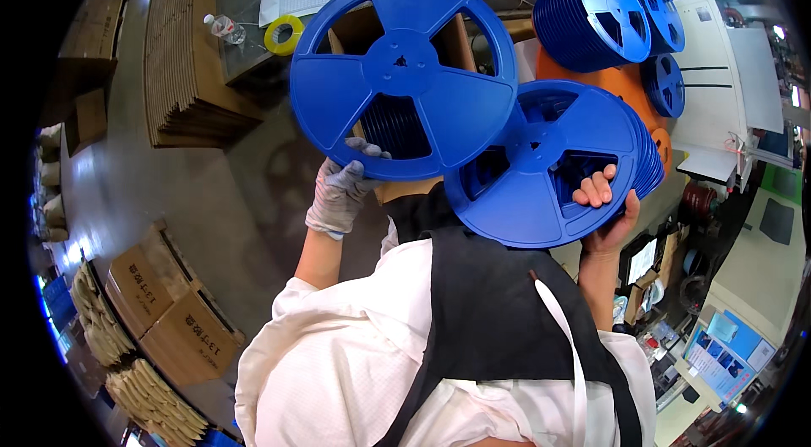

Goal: The person packs blue plastic spools into a cardboard box. They repeatedly pick up spools from a stack, inspect them, and place them into the box one by one.

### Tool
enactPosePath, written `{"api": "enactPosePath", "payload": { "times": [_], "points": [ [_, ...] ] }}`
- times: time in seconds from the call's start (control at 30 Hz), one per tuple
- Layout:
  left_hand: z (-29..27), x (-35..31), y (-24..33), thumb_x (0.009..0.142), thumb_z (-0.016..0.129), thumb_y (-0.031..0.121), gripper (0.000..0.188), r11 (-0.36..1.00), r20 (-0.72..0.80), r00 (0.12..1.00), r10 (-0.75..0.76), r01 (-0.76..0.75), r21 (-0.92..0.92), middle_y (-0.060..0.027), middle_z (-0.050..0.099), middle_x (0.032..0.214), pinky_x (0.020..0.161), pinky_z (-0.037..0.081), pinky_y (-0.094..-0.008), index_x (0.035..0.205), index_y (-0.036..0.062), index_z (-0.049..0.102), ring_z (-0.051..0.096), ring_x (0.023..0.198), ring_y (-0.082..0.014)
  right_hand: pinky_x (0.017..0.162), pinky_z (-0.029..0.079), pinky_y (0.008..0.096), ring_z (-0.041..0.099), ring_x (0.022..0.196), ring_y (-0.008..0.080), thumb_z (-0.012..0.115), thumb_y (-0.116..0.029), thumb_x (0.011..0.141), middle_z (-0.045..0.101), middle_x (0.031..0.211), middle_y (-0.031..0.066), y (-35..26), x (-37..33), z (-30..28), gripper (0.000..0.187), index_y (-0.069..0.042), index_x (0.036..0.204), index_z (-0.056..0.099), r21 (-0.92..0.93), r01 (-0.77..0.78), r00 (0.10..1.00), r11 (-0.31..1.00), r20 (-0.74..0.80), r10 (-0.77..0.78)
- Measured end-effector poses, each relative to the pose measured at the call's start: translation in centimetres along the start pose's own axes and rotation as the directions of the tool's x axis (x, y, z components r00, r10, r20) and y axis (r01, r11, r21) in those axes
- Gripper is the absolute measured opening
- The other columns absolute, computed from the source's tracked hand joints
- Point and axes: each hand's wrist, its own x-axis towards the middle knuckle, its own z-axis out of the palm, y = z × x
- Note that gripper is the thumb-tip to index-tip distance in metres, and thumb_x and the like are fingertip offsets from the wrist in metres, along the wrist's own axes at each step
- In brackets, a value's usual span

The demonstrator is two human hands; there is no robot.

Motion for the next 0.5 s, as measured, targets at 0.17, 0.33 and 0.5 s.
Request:
{"api": "enactPosePath", "payload": {
  "times": [0.17, 0.33, 0.5],
  "points": [
    [0.6, -0.2, 0.3, 0.085, 0.069, 0.005, 0.032, 0.998, 0.003, 1.000, -0.025, 0.025, -0.054, -0.0127, 0.065, 0.108, 0.084, 0.060, -0.0433, 0.115, 0.0072, 0.059, 0.063, 0.108, -0.0336, 0.078, 0.042, 0.0341, 0.046, 0.075, 0.0153, 0.063, -0.029, 0.089, 0.046, 0.080, 0.0028, 0.1, 0.1, 0.0, 0.040, -0.003, 0.114, 0.046, 0.012, -0.004, 1.000, 1.000, 0.009, 0.004],
    [0.2, 0.4, 0.1, 0.086, 0.067, 0.004, 0.031, 0.996, 0.032, 0.999, -0.011, 0.014, -0.094, -0.0132, 0.065, 0.109, 0.083, 0.061, -0.0423, 0.116, 0.0059, 0.058, 0.062, 0.109, -0.0341, 0.078, 0.042, 0.0335, 0.046, 0.075, 0.0150, 0.062, -0.028, 0.089, 0.046, 0.080, 0.0027, 0.2, 0.1, 0.0, 0.039, -0.003, 0.114, 0.046, 0.010, -0.012, 1.000, 1.000, 0.002, 0.012],
    [-0.8, 0.8, -0.6, 0.089, 0.063, 0.003, 0.031, 0.999, -0.013, 0.999, 0.030, -0.030, -0.034, -0.0139, 0.064, 0.111, 0.087, 0.060, -0.0434, 0.119, 0.0041, 0.056, 0.062, 0.110, -0.0334, 0.078, 0.042, 0.0333, 0.046, 0.074, 0.0148, 0.061, -0.028, 0.089, 0.046, 0.080, 0.0027, 0.2, 0.1, 0.0, 0.039, -0.003, 0.113, 0.046, -0.012, -0.016, 1.000, 1.000, -0.001, 0.016]
  ]
}}
